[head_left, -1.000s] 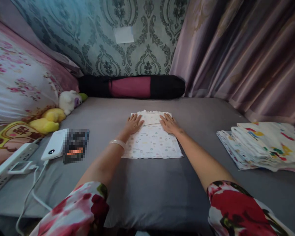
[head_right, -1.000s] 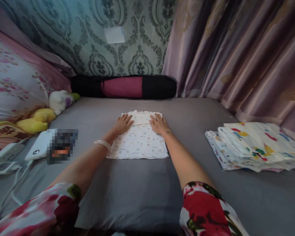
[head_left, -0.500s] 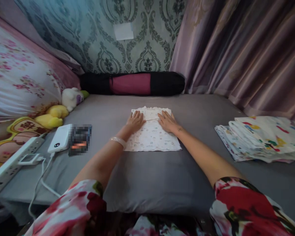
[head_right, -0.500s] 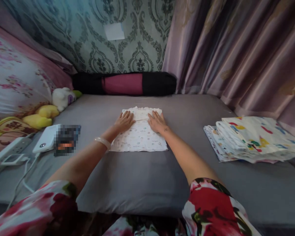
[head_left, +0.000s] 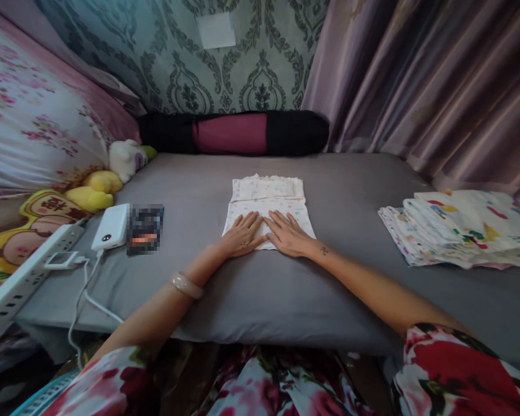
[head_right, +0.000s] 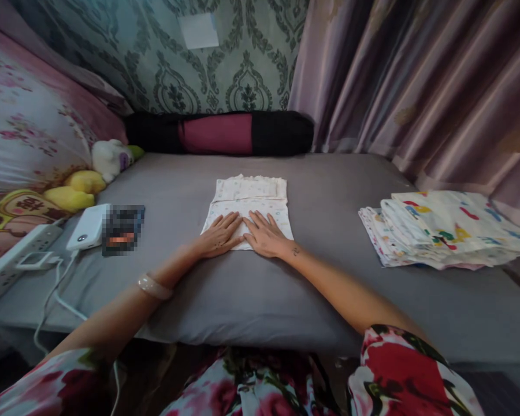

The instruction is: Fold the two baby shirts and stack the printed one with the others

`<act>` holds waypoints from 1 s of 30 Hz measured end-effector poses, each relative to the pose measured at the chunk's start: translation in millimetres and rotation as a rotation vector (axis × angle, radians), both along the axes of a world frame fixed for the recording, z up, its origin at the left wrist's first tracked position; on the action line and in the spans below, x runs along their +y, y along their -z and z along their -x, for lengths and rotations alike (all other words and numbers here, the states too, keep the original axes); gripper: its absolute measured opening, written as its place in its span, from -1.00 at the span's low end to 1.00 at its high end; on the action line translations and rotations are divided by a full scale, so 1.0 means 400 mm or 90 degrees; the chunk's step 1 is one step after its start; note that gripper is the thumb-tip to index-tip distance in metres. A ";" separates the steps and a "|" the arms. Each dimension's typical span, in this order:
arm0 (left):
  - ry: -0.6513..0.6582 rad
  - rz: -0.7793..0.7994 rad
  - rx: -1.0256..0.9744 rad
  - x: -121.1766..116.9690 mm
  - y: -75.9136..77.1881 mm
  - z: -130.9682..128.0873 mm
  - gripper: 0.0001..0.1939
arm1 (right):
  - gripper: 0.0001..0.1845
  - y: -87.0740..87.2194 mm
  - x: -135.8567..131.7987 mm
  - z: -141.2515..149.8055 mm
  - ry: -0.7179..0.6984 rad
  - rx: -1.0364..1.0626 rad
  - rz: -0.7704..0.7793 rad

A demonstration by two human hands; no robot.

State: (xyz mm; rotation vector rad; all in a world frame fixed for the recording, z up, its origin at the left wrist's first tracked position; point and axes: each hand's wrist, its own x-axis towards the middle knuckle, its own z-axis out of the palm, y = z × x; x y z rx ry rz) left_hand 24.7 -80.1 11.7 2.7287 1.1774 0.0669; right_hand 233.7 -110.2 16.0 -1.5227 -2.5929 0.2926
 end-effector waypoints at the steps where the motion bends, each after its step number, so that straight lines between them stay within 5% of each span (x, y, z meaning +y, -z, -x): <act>1: 0.005 0.011 -0.003 -0.006 -0.001 0.010 -0.26 | -0.34 -0.004 -0.011 -0.003 -0.006 0.002 0.005; 17: -0.055 0.047 -0.073 -0.027 -0.026 0.153 -0.34 | -0.42 -0.014 -0.072 -0.146 0.052 0.032 0.000; 30: -0.269 -0.011 -0.098 -0.054 -0.030 0.204 -0.58 | -0.66 -0.013 -0.135 -0.202 0.335 -0.014 -0.094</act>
